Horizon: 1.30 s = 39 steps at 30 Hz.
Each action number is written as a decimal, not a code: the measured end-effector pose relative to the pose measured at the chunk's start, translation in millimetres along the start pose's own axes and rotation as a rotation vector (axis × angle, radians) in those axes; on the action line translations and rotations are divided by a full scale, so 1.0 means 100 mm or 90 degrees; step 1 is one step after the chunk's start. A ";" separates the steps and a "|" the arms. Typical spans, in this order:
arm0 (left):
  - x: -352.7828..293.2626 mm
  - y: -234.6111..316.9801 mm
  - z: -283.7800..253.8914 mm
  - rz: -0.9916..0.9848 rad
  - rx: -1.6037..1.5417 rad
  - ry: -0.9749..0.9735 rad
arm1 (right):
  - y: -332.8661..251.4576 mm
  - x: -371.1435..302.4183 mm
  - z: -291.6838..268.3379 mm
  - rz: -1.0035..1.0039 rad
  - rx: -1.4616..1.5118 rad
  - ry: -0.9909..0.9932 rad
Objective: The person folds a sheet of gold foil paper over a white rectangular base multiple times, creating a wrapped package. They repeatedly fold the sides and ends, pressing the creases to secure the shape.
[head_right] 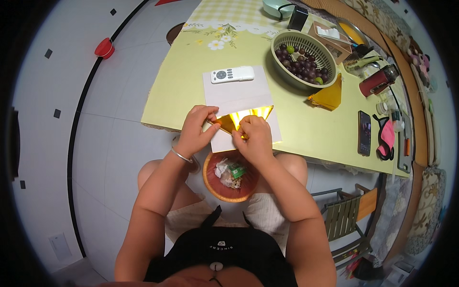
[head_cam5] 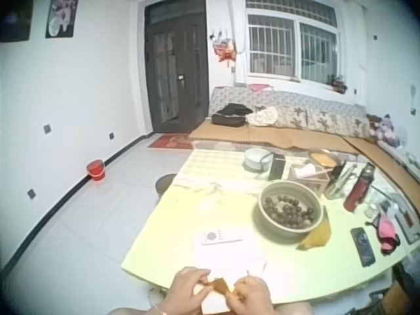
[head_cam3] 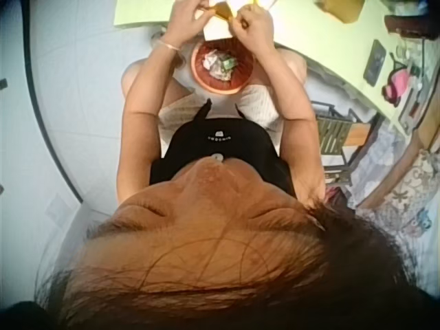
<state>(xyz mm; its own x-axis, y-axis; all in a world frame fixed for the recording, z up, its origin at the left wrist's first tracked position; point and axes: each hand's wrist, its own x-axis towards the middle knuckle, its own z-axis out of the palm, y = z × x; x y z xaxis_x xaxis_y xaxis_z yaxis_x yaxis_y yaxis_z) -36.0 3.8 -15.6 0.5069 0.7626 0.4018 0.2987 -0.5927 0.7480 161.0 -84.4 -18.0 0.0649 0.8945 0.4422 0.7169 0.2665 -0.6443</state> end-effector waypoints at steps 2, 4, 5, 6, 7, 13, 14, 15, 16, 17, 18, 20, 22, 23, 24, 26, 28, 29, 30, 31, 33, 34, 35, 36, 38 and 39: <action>0.02 -0.07 0.01 0.018 0.054 0.011 | 0.00 0.00 0.01 0.005 0.006 0.016; 0.03 -0.09 0.04 0.019 0.097 0.014 | 0.00 0.00 0.02 0.007 0.009 0.029; 0.03 -0.08 0.06 0.024 0.112 0.019 | 0.00 0.01 0.02 0.005 0.004 0.028; 0.03 -0.07 0.08 0.029 0.126 0.024 | -0.01 0.02 0.02 0.003 -0.002 0.027; 0.04 -0.06 0.08 0.034 0.141 0.030 | -0.02 0.03 0.02 0.000 -0.008 0.026; 0.04 -0.06 0.13 0.010 0.150 0.034 | -0.02 0.03 0.03 0.001 -0.004 0.043; 0.05 -0.06 0.13 0.008 0.155 0.032 | -0.02 0.03 0.03 0.001 -0.007 0.043; 0.06 -0.05 0.13 0.006 0.160 0.029 | -0.02 0.03 0.03 0.000 -0.011 0.044; 0.06 -0.04 0.13 0.003 0.165 0.028 | -0.02 0.03 0.03 -0.002 -0.013 0.044; 0.06 -0.04 0.13 0.002 0.166 0.026 | -0.02 0.03 0.02 0.008 -0.024 0.026; 0.06 -0.04 0.13 0.001 0.168 0.025 | -0.03 0.03 0.00 0.019 -0.035 0.008; 0.07 -0.04 0.14 0.002 0.168 0.022 | -0.03 0.03 0.00 0.007 -0.048 0.010; 0.07 -0.03 0.14 0.003 0.169 0.019 | -0.03 0.04 0.03 -0.040 -0.050 0.047; 0.07 -0.03 0.13 0.005 0.172 0.020 | -0.03 0.04 0.03 -0.042 -0.065 0.022; 0.07 -0.03 0.13 0.007 0.175 0.020 | -0.02 0.04 0.02 -0.043 -0.081 -0.003; 0.06 -0.02 0.13 0.009 0.192 0.031 | -0.02 0.03 0.03 -0.047 -0.114 -0.032; 0.06 0.03 0.16 0.009 0.220 0.051 | -0.01 0.02 0.05 -0.051 -0.148 -0.039; 0.08 0.06 0.17 0.065 0.252 0.075 | -0.01 0.02 0.05 -0.049 -0.159 -0.041; 0.09 0.09 0.18 0.121 0.283 0.098 | -0.01 0.01 0.05 -0.047 -0.170 -0.043; 0.09 0.12 0.17 0.177 0.317 0.123 | -0.02 0.02 0.05 -0.047 -0.179 -0.045; -0.01 0.06 0.21 0.176 0.336 0.010 | -0.04 0.02 0.06 -0.051 -0.177 -0.044; -0.04 0.09 0.21 0.176 0.342 -0.047 | -0.03 0.02 0.05 -0.050 -0.179 -0.043; -0.08 0.14 0.20 0.174 0.378 -0.050 | -0.03 0.01 0.05 -0.053 -0.175 -0.043; -0.12 0.16 0.20 0.172 0.392 -0.044 | -0.03 0.01 0.05 -0.056 -0.171 -0.044; -0.20 0.20 0.18 0.169 0.423 -0.034 | -0.02 0.01 0.04 -0.057 -0.167 -0.046; -0.23 0.23 0.19 0.164 0.434 -0.042 | -0.02 0.01 0.03 -0.057 -0.167 -0.050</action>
<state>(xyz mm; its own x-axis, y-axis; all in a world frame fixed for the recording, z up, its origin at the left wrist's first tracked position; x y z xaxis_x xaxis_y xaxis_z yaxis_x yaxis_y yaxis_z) -25.0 -32.5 -17.4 0.6705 0.5726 0.4717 0.5891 -0.7974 0.1305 157.8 -83.3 -18.2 -0.0530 0.8993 0.4341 0.8729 0.2529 -0.4173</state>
